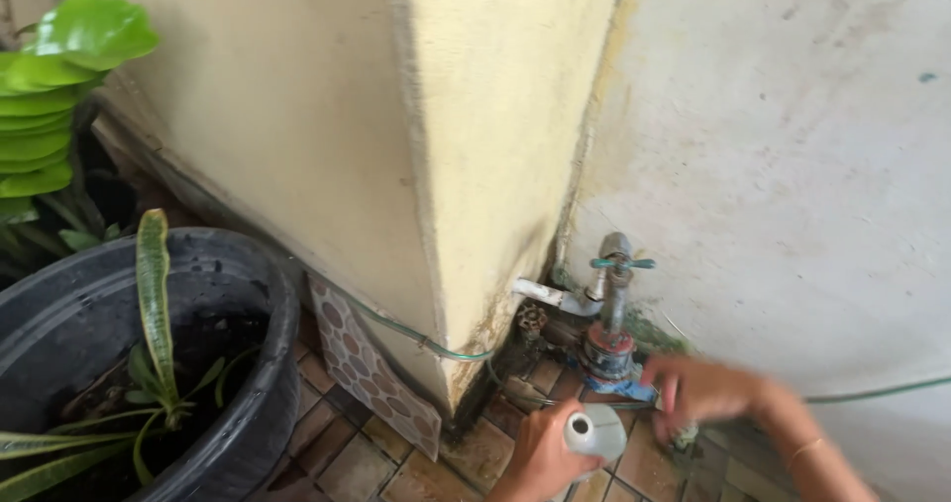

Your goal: Filling a container with water from an outdoor tap and watering various potted plants.

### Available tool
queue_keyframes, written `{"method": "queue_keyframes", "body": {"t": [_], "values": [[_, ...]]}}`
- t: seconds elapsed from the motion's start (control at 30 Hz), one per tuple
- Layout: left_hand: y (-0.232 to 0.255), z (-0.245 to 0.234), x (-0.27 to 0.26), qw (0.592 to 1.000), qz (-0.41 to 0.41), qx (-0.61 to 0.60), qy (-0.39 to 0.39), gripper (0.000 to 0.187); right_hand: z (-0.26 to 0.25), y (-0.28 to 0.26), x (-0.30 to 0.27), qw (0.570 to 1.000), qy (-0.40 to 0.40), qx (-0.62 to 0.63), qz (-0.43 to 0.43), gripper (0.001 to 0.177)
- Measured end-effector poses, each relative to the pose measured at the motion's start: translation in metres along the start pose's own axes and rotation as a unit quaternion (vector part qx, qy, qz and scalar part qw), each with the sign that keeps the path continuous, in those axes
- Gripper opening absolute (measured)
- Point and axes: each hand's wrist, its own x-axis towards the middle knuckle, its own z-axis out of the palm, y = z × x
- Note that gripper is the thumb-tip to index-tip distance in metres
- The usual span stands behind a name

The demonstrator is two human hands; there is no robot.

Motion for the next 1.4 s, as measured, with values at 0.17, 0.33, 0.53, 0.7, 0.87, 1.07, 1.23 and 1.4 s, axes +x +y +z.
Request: {"method": "queue_keyframes", "body": {"t": [0.17, 0.33, 0.53, 0.7, 0.87, 1.07, 1.23, 1.4], "values": [[0.002, -0.031, -0.024, 0.999, 0.014, 0.017, 0.032, 0.053, 0.091, 0.031, 0.038, 0.986, -0.165, -0.031, 0.007, 0.104], [0.062, -0.119, -0.058, 0.997, 0.053, 0.03, 0.037, 0.056, 0.128, -0.06, 0.04, 0.944, -0.142, 0.257, -0.148, 0.089], [0.163, -0.264, -0.093, 0.992, 0.074, 0.088, 0.058, 0.065, 0.162, -0.199, 0.042, 0.88, -0.069, 0.373, -0.286, 0.083], [0.228, -0.396, -0.117, 0.989, 0.089, 0.113, 0.038, 0.069, 0.164, -0.32, 0.039, 0.88, 0.067, 0.302, -0.359, 0.087], [0.271, -0.528, -0.144, 0.99, 0.104, 0.093, 0.008, 0.069, 0.171, -0.449, 0.021, 0.858, 0.223, 0.239, -0.396, 0.09], [0.293, -0.663, -0.179, 0.994, 0.097, 0.035, -0.028, 0.073, 0.207, -0.607, -0.003, 0.856, 0.334, 0.239, -0.314, 0.095], [0.287, -0.765, -0.199, 0.997, 0.059, -0.003, -0.054, 0.072, 0.234, -0.698, -0.01, 0.842, 0.328, 0.395, -0.165, 0.09], [0.242, -0.835, -0.236, 0.996, 0.001, 0.071, 0.048, 0.05, 0.237, -0.775, -0.035, 0.842, 0.347, 0.393, -0.127, 0.084]]}}
